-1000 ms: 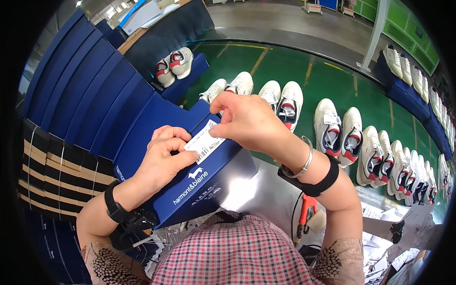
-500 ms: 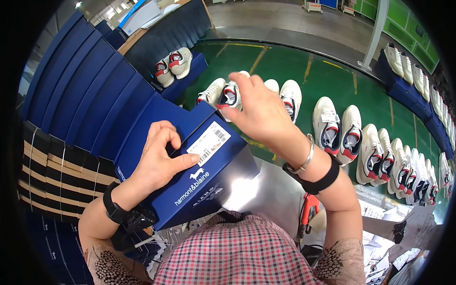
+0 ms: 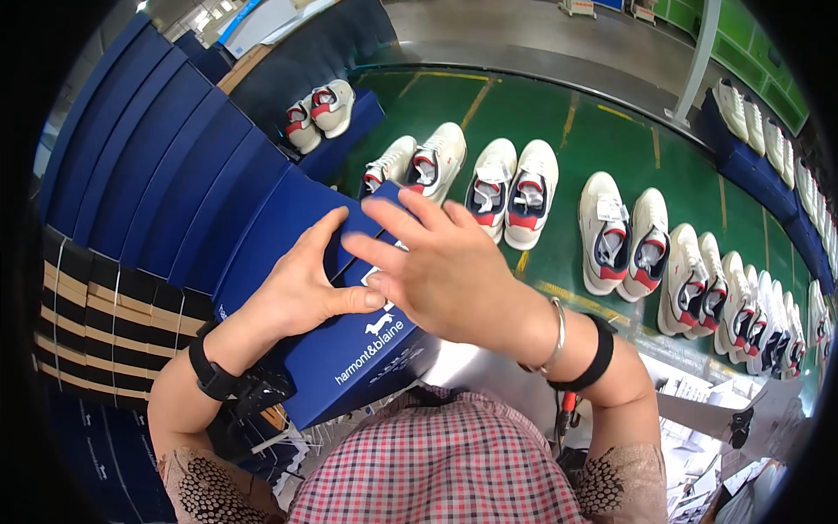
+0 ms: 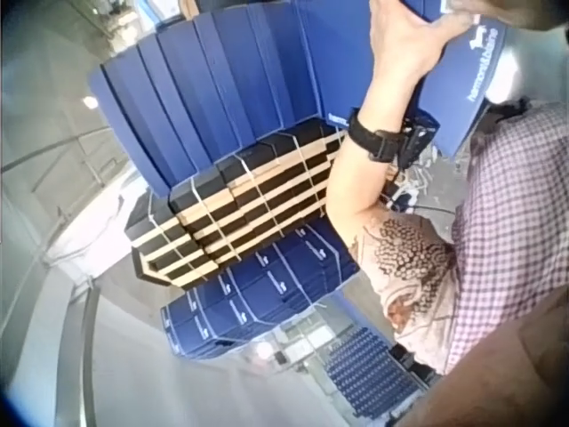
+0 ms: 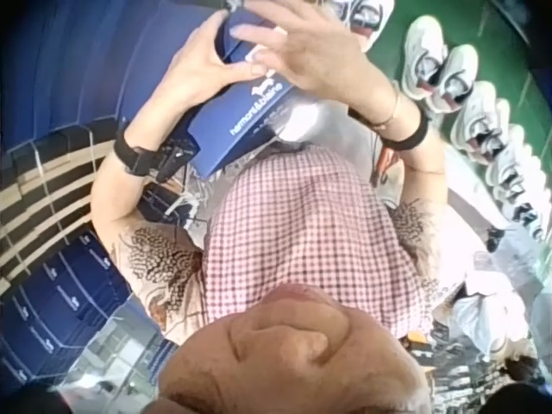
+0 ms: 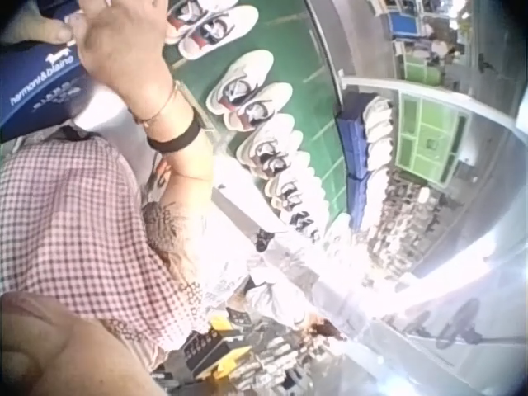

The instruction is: Picking up shoes from an assembly line, placing them into the correct branded boxes, and organizing the boxes.

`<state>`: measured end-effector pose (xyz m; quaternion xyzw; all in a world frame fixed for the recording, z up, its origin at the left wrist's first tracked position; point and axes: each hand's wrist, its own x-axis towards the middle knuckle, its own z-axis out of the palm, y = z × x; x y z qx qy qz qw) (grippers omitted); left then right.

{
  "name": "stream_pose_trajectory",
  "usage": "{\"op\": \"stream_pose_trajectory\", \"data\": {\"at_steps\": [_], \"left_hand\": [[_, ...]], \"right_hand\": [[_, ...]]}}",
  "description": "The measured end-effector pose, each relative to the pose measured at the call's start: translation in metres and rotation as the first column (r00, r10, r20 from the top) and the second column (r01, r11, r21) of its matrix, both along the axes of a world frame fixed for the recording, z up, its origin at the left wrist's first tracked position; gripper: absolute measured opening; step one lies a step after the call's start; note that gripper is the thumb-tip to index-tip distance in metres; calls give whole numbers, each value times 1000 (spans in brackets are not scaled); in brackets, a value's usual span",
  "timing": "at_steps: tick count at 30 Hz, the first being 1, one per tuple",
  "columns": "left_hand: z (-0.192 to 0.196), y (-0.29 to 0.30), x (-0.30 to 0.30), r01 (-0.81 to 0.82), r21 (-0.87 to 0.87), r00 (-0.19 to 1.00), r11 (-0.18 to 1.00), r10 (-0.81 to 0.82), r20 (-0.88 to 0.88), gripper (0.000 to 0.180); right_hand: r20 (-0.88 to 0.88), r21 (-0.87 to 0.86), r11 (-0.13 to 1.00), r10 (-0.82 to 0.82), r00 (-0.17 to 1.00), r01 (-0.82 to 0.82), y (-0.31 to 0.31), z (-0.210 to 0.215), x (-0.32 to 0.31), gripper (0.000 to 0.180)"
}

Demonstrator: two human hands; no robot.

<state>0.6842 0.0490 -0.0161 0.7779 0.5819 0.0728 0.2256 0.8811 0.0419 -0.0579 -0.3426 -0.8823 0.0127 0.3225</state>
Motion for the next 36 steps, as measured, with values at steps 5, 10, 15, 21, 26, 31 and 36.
{"op": "stream_pose_trajectory", "data": {"at_steps": [5, 10, 15, 21, 26, 31, 36], "left_hand": [[0, 1, 13, -7, 1, 998, 1000, 7, 69, 76], [33, 37, -6, -90, -7, 938, 996, 87, 334, 61], [129, 103, -62, -323, 243, 676, 915, 43, 736, 41], [172, 205, -81, -428, 399, 340, 811, -265, 903, 28], [141, 270, -90, -460, 418, 353, 783, -271, 896, 33], [87, 306, -61, -526, 295, 254, 798, -184, 950, 42], [53, 331, -72, -572, 288, 271, 768, -154, 950, 47]], "right_hand": [[-131, -140, 964, -245, 961, 227, 19, -6, 45, 50], [-578, -691, 722, -587, 567, 41, 32, -37, 100, 38], [-571, -718, 664, -733, 370, 207, 71, -93, 128, 32], [-200, -522, 816, -402, 894, 250, 154, -167, 13, 34], [434, -311, 837, -297, 850, 451, 220, -198, -103, 41], [558, -470, 741, -173, 812, 481, 268, -243, -145, 39], [423, -650, 625, -176, 889, 433, 286, -211, -125, 25]]}}
